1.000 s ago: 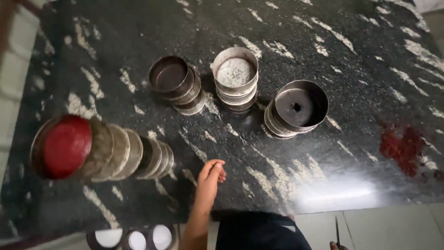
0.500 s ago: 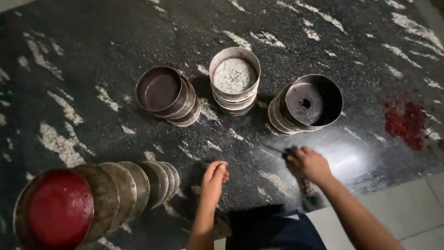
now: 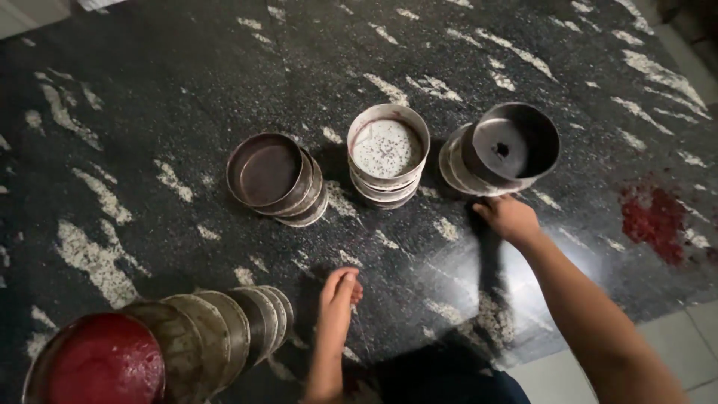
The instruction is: Cleaning and scraping the interior of metal baking molds using a knife and cloth.
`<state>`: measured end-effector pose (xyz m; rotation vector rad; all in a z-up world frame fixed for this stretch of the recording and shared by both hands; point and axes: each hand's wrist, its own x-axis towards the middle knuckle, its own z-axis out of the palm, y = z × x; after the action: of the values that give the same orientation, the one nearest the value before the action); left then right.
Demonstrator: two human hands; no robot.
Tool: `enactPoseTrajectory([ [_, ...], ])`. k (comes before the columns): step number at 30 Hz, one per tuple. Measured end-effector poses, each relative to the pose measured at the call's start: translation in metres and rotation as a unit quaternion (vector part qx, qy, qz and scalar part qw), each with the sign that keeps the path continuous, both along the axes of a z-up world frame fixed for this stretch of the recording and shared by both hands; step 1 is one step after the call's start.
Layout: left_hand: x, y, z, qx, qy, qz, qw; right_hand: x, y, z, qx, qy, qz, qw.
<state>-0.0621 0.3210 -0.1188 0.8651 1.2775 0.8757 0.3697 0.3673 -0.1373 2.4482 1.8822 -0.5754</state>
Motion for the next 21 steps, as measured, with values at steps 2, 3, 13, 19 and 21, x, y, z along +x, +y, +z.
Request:
enactPoseTrajectory([
  [2, 0.006, 0.016, 0.025, 0.019, -0.004, -0.019, 1.000, -0.003, -0.004, -0.017, 0.039, 0.001, -0.012, 0.999],
  [3, 0.008, 0.023, 0.038, 0.038, 0.004, -0.027, 0.999, -0.009, -0.008, -0.025, 0.049, 0.019, -0.022, 0.998],
  [13, -0.009, 0.076, 0.062, 0.085, 0.032, -0.035, 0.995, -0.129, -0.195, 0.023, 0.104, 0.086, 0.240, 0.961],
  [19, 0.035, 0.130, 0.108, 0.081, 0.152, -0.043, 0.984, -0.019, -0.181, 0.026, -0.023, 0.014, -0.126, 0.992],
  [21, 0.055, 0.148, 0.124, 0.067, 0.170, -0.054, 0.982, 0.038, -0.188, 0.014, -0.020, 0.008, -0.204, 0.979],
])
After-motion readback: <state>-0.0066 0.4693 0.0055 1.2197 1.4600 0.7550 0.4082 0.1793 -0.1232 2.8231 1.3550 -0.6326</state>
